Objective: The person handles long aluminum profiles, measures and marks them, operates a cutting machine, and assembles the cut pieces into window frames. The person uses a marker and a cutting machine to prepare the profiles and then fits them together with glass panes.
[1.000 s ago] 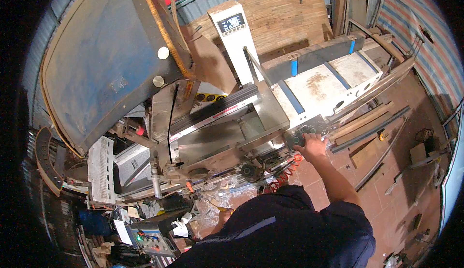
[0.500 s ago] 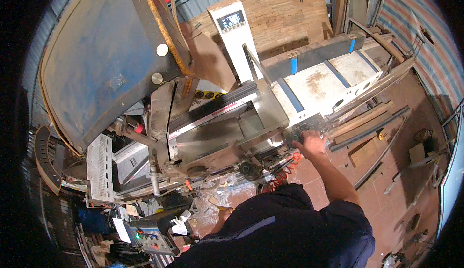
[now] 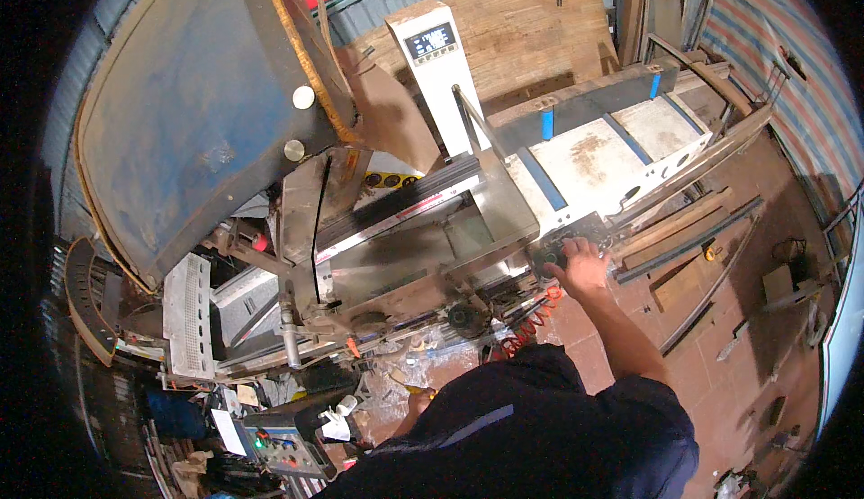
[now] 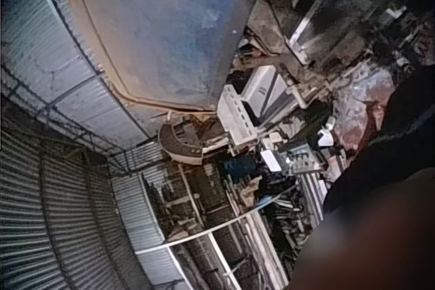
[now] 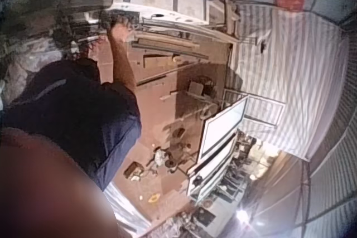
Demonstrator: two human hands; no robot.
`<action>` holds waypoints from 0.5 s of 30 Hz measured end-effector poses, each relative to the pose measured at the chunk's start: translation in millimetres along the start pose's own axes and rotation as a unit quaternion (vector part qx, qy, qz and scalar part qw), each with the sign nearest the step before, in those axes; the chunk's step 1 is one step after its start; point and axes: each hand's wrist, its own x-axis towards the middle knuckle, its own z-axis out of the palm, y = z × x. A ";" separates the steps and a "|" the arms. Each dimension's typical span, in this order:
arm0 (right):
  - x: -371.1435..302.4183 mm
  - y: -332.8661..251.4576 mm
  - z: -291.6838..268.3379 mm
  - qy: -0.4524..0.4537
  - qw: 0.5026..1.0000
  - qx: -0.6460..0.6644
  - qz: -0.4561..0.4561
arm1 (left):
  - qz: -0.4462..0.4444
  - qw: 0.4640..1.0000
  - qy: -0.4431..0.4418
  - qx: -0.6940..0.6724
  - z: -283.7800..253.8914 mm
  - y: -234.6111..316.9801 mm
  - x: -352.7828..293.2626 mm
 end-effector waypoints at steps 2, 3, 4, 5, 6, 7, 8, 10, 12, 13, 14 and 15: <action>-2.2 -2.3 -0.1 0.004 1.000 0.021 0.001 | -0.079 0.995 0.004 -0.060 1.4 -3.1 1.5; -4.2 -2.4 0.1 0.007 1.000 0.024 0.005 | -0.195 0.951 0.028 -0.237 3.5 -3.5 1.8; -4.5 -3.5 1.0 0.009 1.000 0.024 0.007 | -0.343 0.849 0.047 -0.400 3.7 -3.8 2.2; -4.8 -3.5 1.7 0.012 1.000 0.019 0.012 | -0.255 0.904 0.044 -0.341 3.9 -3.6 1.9; -5.6 -3.2 2.5 0.014 1.000 0.025 0.007 | -0.207 0.938 0.037 -0.276 3.9 -3.1 0.6; -6.3 -2.6 3.5 0.013 1.000 0.026 0.006 | -0.165 0.958 0.028 -0.232 3.3 -2.6 -0.7; -7.3 -1.2 4.3 0.002 1.000 0.019 0.008 | -0.123 0.974 0.024 -0.187 2.5 -2.1 -2.1; -7.8 1.9 5.6 -0.023 0.999 0.028 0.017 | -0.083 0.984 0.018 -0.158 0.9 -0.7 -3.1; -9.6 3.6 8.2 -0.030 0.999 0.021 0.012 | -0.114 0.981 0.028 -0.157 0.2 0.2 -3.7; -11.0 2.9 10.5 -0.019 1.000 0.014 0.002 | -0.133 0.978 0.028 -0.155 0.1 0.7 -3.1; -13.1 2.3 12.9 -0.015 1.000 -0.001 -0.002 | -0.152 0.976 0.028 -0.154 0.3 1.0 -3.0; -15.4 1.1 15.9 -0.007 1.000 0.002 -0.026 | -0.156 0.977 0.019 -0.144 0.7 1.4 -2.5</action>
